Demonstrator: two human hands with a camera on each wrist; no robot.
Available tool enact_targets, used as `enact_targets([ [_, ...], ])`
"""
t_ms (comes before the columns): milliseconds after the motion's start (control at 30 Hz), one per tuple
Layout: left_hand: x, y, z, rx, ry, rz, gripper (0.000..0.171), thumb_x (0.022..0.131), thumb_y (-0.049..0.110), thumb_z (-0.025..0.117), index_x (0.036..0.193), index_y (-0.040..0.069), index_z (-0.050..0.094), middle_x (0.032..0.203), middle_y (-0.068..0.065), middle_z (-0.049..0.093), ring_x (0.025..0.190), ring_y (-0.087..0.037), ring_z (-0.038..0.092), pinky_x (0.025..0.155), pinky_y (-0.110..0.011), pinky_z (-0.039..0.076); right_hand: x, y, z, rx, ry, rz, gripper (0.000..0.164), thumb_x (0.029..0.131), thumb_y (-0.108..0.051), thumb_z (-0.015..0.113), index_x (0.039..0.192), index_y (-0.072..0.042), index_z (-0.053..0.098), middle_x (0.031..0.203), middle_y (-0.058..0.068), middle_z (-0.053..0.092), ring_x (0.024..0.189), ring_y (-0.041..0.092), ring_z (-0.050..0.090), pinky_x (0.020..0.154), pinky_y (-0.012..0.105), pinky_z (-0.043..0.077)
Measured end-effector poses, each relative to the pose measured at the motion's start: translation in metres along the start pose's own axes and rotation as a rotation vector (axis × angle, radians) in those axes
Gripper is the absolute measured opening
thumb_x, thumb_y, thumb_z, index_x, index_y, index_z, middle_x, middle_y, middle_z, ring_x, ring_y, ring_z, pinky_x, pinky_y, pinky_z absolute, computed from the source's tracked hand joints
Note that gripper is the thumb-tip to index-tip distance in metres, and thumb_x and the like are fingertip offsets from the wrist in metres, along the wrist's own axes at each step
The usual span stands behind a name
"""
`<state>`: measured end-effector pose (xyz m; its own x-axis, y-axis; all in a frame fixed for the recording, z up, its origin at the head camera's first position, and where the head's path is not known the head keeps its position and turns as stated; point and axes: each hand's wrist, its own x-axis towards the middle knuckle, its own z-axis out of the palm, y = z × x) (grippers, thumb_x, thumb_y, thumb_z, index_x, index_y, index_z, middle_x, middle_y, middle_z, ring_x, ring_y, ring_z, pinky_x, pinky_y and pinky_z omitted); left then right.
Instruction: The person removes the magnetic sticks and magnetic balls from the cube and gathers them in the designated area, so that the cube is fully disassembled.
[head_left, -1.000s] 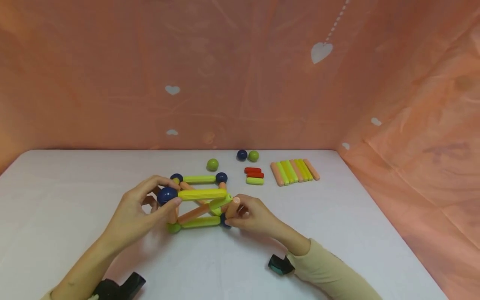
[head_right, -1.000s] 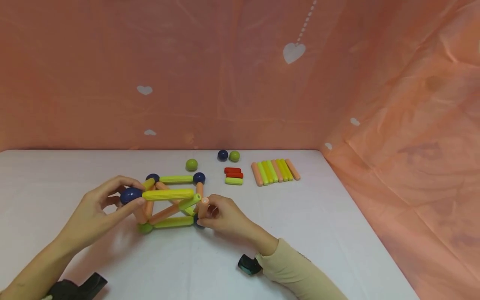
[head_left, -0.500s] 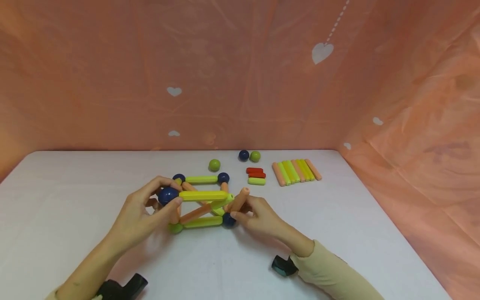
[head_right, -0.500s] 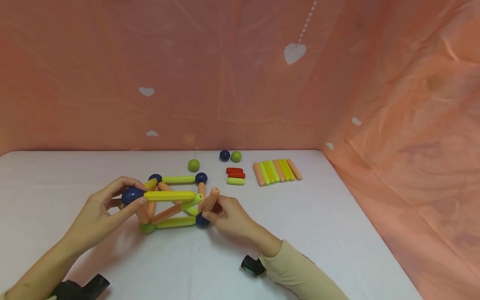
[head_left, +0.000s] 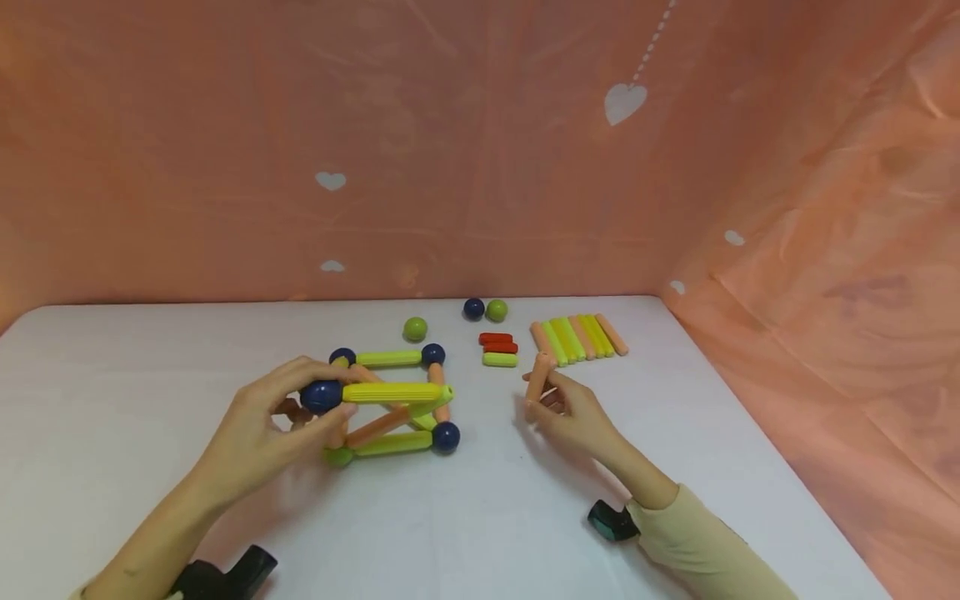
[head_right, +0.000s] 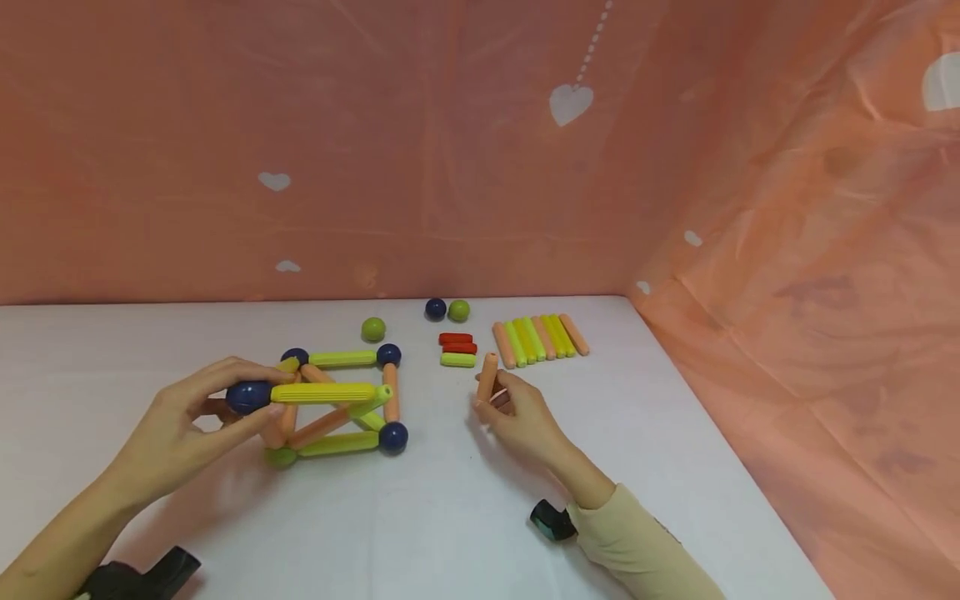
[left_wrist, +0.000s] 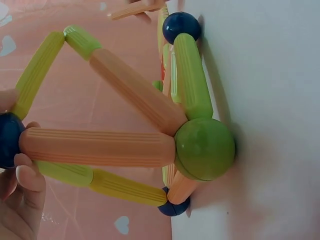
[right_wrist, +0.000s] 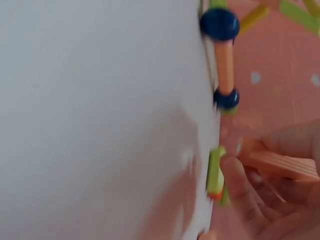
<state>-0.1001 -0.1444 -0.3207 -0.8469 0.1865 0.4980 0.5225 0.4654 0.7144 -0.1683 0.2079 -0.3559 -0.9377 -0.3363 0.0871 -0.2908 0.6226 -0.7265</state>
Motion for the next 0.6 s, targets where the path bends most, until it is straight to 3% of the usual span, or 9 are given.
enact_targets([
  [233, 0.001, 0.000, 0.000, 0.009, -0.001, 0.002, 0.033, 0.081, 0.005, 0.075, 0.110, 0.019, 0.068, 0.103, 0.008, 0.064, 0.092, 0.001, 0.053, 0.060, -0.017, 0.048, -0.005, 0.015, -0.021, -0.078, 0.055, 0.128, 0.041, 0.083, -0.007, 0.070, 0.120, 0.004, 0.056, 0.094, 0.014, 0.070, 0.085, 0.024, 0.068, 0.078, 0.037, 0.055],
  [433, 0.000, 0.003, 0.002, 0.031, -0.005, -0.026, 0.028, 0.084, 0.009, 0.074, 0.109, 0.019, 0.067, 0.103, 0.007, 0.063, 0.085, -0.001, 0.052, 0.061, -0.016, 0.049, -0.010, 0.022, -0.035, -0.197, 0.020, 0.228, 0.041, 0.078, -0.015, 0.076, 0.111, 0.006, 0.062, 0.086, 0.009, 0.070, 0.076, 0.017, 0.064, 0.069, 0.031, 0.052],
  [600, 0.001, 0.003, 0.004, 0.022, 0.007, -0.009, 0.029, 0.083, 0.007, 0.073, 0.109, 0.017, 0.067, 0.102, 0.007, 0.063, 0.083, -0.002, 0.053, 0.061, -0.015, 0.049, -0.010, 0.026, -0.040, -0.220, -0.011, 0.265, 0.040, 0.077, -0.017, 0.077, 0.107, 0.006, 0.065, 0.082, 0.007, 0.069, 0.071, 0.012, 0.060, 0.064, 0.025, 0.048],
])
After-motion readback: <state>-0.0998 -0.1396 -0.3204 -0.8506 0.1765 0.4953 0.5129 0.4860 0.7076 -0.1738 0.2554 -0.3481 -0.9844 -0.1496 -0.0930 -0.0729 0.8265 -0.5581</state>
